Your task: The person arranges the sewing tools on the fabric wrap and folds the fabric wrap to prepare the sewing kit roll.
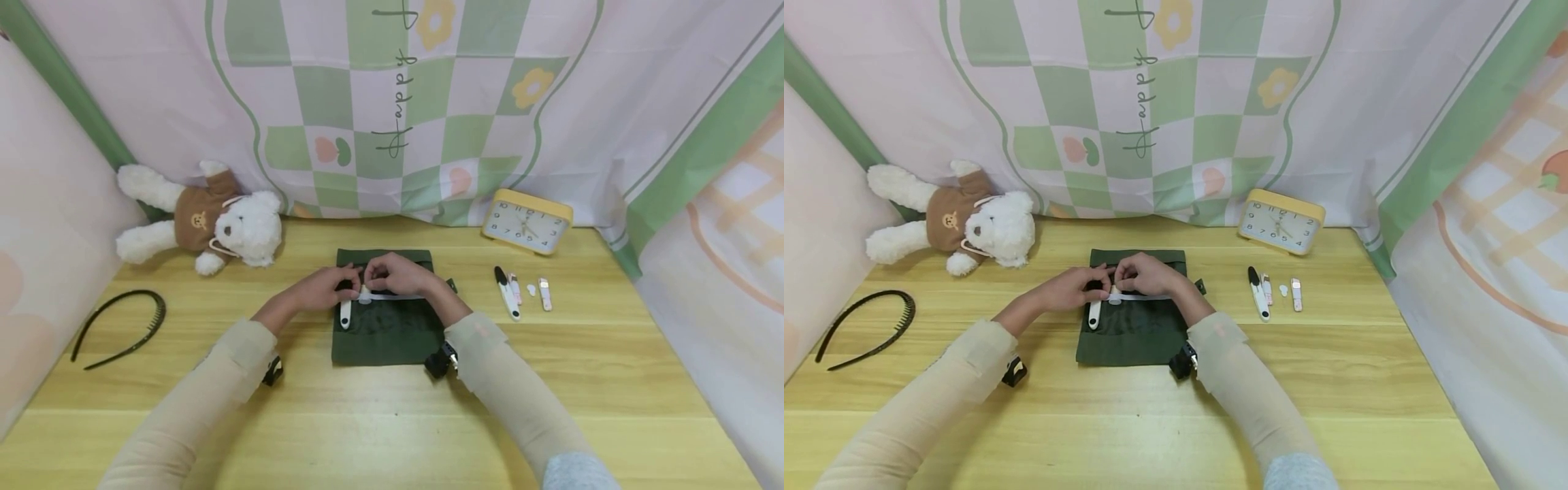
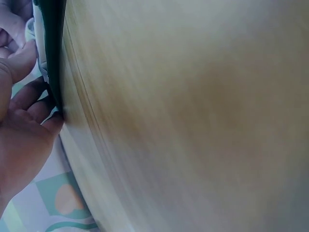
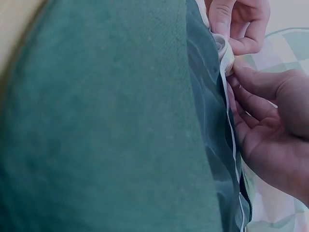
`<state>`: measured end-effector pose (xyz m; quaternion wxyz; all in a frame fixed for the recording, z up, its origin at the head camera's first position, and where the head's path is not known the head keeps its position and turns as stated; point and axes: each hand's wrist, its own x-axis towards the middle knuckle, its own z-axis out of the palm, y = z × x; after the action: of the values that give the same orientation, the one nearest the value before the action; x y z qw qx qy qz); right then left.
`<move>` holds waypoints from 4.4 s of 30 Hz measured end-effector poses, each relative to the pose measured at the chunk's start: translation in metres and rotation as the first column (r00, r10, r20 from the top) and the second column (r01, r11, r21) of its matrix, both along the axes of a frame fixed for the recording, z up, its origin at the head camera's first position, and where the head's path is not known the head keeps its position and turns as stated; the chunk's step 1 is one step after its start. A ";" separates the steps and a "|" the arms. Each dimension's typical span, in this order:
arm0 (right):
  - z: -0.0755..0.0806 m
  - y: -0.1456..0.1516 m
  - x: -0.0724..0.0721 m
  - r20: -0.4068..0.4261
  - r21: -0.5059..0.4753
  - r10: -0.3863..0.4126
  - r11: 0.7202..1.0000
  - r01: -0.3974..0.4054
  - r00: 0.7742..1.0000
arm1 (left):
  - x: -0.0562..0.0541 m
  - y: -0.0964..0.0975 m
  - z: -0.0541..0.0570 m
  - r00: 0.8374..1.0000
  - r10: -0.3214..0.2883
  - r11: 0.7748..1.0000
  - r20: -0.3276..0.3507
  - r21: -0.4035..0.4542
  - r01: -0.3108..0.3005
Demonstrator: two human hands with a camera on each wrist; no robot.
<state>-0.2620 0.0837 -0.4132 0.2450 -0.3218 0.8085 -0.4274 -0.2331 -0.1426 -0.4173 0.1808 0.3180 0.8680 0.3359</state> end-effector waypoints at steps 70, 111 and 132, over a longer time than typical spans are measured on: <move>0.028 0.179 0.005 -0.193 0.069 -0.366 0.921 0.384 0.910 | 0.003 0.019 0.001 0.991 -0.049 0.991 -0.127 -0.127 0.033; 0.018 0.207 0.003 -0.132 0.259 -0.412 0.863 0.433 0.902 | 0.005 0.024 0.002 0.998 -0.026 0.989 -0.061 -0.144 0.017; 0.020 0.192 0.003 0.011 0.094 -0.537 0.840 0.534 0.843 | 0.006 0.029 0.003 0.999 0.035 0.991 -0.038 -0.132 -0.040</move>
<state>-0.2591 0.2759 -0.3935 0.1448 -0.0642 0.8794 -0.4490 -0.2275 -0.1133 -0.4141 0.1796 0.2949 0.8972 0.2752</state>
